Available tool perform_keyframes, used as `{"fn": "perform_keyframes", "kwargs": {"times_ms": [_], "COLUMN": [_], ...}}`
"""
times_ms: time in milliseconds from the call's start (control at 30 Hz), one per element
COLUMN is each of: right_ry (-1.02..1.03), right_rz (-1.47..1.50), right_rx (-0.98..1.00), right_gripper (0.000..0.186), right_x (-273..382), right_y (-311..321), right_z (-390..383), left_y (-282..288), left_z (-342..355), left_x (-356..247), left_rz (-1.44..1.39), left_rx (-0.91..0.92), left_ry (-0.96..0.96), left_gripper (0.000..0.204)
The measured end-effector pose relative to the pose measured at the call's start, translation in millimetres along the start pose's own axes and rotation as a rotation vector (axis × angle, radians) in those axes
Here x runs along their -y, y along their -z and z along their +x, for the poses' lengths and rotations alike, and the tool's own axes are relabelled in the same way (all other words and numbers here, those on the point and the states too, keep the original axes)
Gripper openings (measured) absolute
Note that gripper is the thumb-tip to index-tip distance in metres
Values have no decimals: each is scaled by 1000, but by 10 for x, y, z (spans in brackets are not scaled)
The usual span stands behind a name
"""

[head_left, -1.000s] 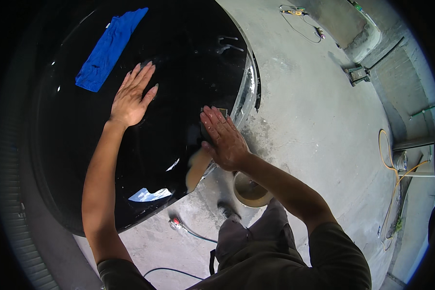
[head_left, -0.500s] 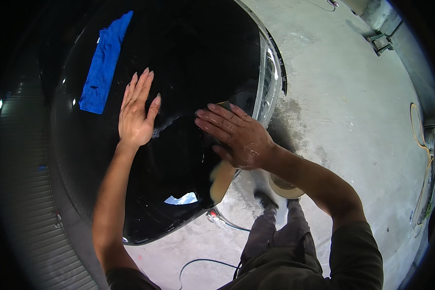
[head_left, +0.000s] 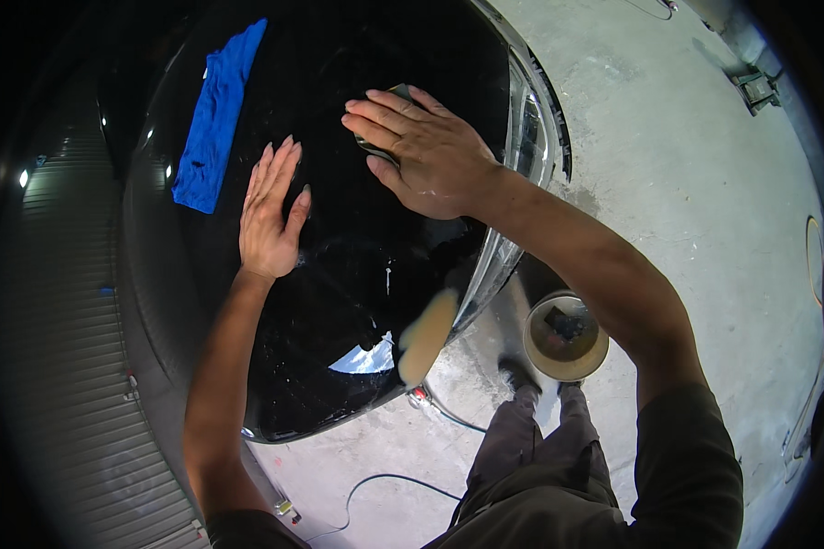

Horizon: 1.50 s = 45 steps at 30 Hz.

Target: The person repeatedly wets a sanding block in a bucket and sands the black car hood by hand, moving across different areas and occasionally touching the surface with the other hand. The hood remains open at the end.

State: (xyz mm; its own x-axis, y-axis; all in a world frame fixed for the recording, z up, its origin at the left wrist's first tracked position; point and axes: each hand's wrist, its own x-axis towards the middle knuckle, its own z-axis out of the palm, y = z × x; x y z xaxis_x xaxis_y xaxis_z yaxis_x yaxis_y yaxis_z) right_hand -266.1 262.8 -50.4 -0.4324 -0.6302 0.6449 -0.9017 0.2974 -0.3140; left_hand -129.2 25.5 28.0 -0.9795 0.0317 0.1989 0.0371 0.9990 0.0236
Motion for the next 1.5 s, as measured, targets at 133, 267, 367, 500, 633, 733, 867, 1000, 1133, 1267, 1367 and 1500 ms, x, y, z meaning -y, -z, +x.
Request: {"fn": "perform_keyframes", "kwargs": {"times_ms": [133, 267, 367, 500, 633, 733, 867, 1000, 1133, 1267, 1367, 1500], "right_ry": [-30, -46, -125, -252, -196, -221, -307, -133, -246, -249, -176, -245], "right_rz": [144, 140, 129, 72, 94, 170, 80, 98, 92, 186, 174, 122], "right_rx": [290, 106, 33, 100, 51, 56, 91, -33, 79, 94, -18, 80], "right_gripper": [61, 64, 59, 64, 67, 68, 68, 69, 69, 70, 67, 70], "right_x": [242, 6, -57, -17, 130, 41, 56, 57, -121, 76, 31, -425], "right_y": [108, -27, -66, -12, -127, -40, -1, -118, 124, 51, -211, -409], "right_z": [-393, -155, -251, -391, -54, -148, -286, -105, -354, -174, -155, -752], "left_y": [-12, -2, -12, -29, -39, -34, -30, -38, -47, -37, -44, -58], "left_z": [0, 13, 16, -2, -8, 5, -2, -18, -36, -32, -27, -33], "left_x": [-12, -43, -50, -44, -47, -64, -86, -87, -90, -120, -138, -146], "left_rz": [-22, -31, -36, -54, -62, -55, -52, -64, -61, -44, -55, -50], "left_rx": [1, 5, 6, 3, 29, 28, 19, 30, 22, 44, 48, 31], "left_ry": [-12, -32, -31, -39, -29, -42, -58, -34, -51, -32, -48, -71], "left_gripper": [58, 58, 58, 59, 59, 60, 60, 60, 60, 60, 60, 59]}}
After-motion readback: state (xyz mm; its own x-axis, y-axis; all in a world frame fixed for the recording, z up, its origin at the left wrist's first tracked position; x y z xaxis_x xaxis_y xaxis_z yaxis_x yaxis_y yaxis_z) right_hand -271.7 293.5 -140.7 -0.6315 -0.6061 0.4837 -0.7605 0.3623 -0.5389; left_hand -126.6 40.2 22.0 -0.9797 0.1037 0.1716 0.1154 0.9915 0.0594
